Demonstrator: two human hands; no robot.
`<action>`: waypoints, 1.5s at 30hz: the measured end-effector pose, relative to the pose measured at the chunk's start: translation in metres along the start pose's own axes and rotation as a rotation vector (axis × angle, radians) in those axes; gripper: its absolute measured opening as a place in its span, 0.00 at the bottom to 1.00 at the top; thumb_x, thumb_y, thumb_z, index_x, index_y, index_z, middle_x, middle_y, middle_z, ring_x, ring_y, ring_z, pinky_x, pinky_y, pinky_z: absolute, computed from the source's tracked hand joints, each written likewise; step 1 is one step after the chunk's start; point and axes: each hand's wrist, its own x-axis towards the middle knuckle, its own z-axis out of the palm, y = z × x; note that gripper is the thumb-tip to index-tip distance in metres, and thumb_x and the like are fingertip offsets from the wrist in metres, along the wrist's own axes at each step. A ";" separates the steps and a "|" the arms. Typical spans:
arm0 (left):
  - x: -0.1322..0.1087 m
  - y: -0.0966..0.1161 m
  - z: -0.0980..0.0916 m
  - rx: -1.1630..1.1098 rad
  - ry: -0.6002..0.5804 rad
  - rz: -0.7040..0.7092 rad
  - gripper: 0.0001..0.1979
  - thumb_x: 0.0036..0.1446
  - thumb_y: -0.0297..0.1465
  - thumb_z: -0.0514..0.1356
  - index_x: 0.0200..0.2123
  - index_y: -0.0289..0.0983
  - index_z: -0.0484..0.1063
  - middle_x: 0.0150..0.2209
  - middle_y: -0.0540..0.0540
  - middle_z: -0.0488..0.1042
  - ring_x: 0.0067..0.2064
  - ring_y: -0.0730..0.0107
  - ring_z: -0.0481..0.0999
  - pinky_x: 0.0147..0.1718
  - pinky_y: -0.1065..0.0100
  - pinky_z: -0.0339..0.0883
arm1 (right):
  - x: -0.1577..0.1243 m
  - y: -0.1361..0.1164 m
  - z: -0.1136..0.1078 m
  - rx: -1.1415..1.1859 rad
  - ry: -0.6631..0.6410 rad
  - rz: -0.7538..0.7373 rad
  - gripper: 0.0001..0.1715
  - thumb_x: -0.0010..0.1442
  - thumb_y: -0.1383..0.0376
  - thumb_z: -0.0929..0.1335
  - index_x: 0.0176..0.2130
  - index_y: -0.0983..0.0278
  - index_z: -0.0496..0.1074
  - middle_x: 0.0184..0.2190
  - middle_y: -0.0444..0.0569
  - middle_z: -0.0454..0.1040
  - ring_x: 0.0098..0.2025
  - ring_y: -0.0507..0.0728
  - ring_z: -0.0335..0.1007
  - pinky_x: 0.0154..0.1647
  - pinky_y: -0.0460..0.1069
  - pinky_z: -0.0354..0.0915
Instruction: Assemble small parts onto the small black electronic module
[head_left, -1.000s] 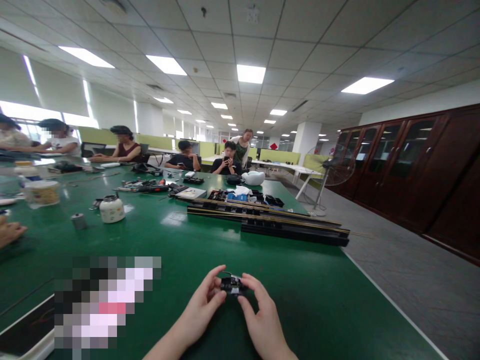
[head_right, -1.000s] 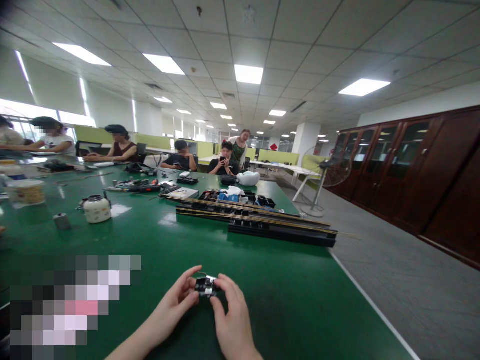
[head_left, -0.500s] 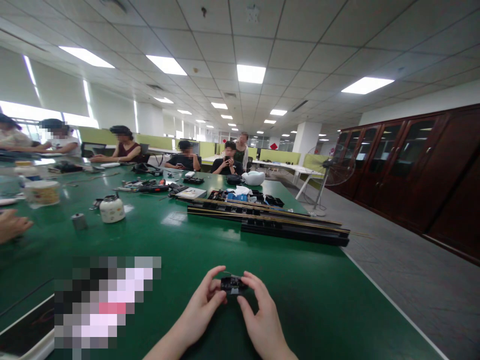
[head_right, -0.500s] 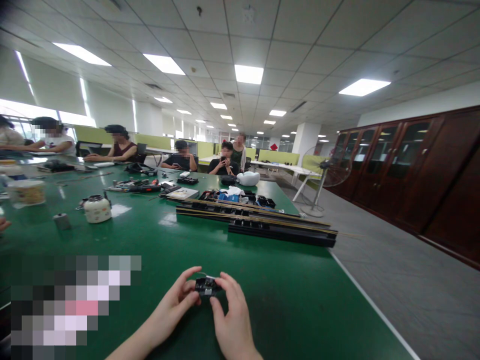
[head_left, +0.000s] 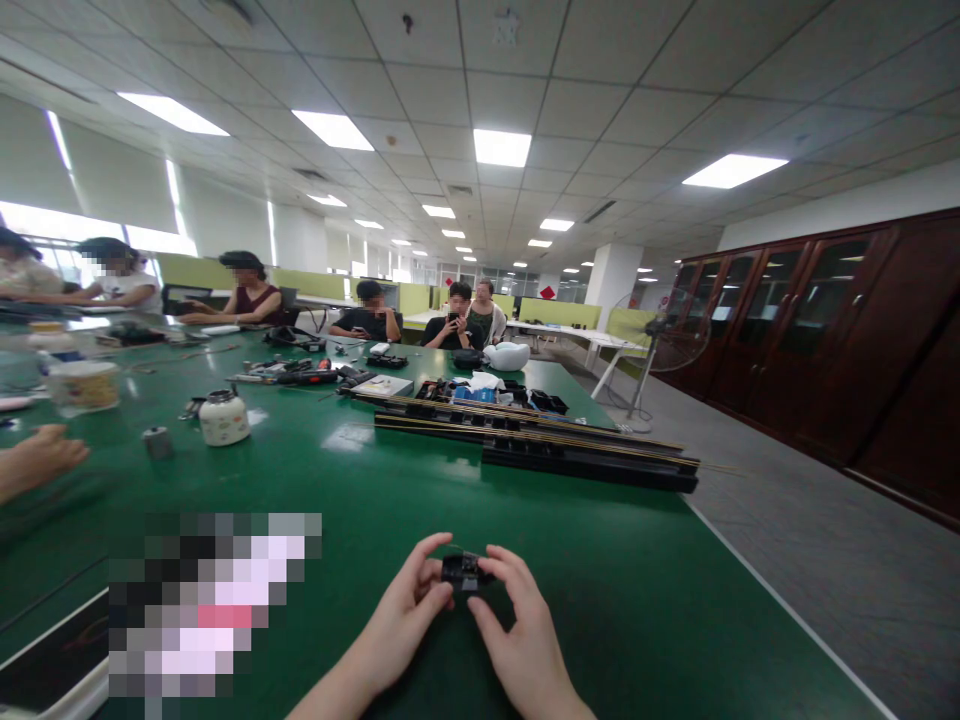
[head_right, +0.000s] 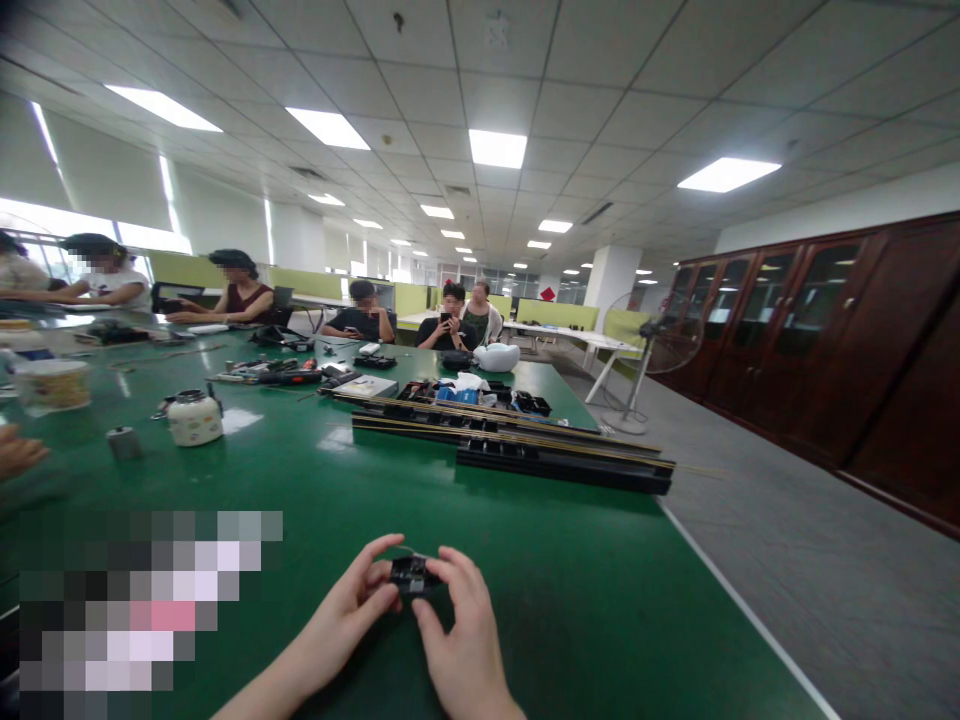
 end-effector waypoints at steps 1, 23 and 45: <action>0.000 -0.001 0.000 -0.002 -0.002 0.002 0.23 0.53 0.37 0.57 0.52 0.41 0.56 0.31 0.51 0.68 0.33 0.69 0.68 0.37 0.65 0.60 | 0.000 0.000 0.000 -0.001 -0.003 0.005 0.15 0.51 0.66 0.67 0.42 0.57 0.71 0.48 0.50 0.70 0.51 0.58 0.65 0.53 0.55 0.62; 0.001 -0.003 -0.001 -0.024 -0.041 -0.009 0.22 0.53 0.36 0.57 0.50 0.43 0.57 0.30 0.52 0.68 0.32 0.70 0.68 0.35 0.66 0.60 | 0.000 0.000 0.001 -0.014 -0.021 0.016 0.10 0.51 0.66 0.68 0.36 0.55 0.74 0.47 0.50 0.70 0.51 0.59 0.65 0.51 0.56 0.63; -0.001 0.003 0.002 0.021 -0.006 -0.024 0.22 0.53 0.38 0.57 0.50 0.43 0.55 0.30 0.53 0.65 0.31 0.70 0.67 0.35 0.66 0.60 | 0.001 0.001 -0.001 -0.070 -0.024 0.000 0.09 0.55 0.63 0.65 0.38 0.56 0.72 0.46 0.49 0.71 0.51 0.58 0.64 0.52 0.56 0.62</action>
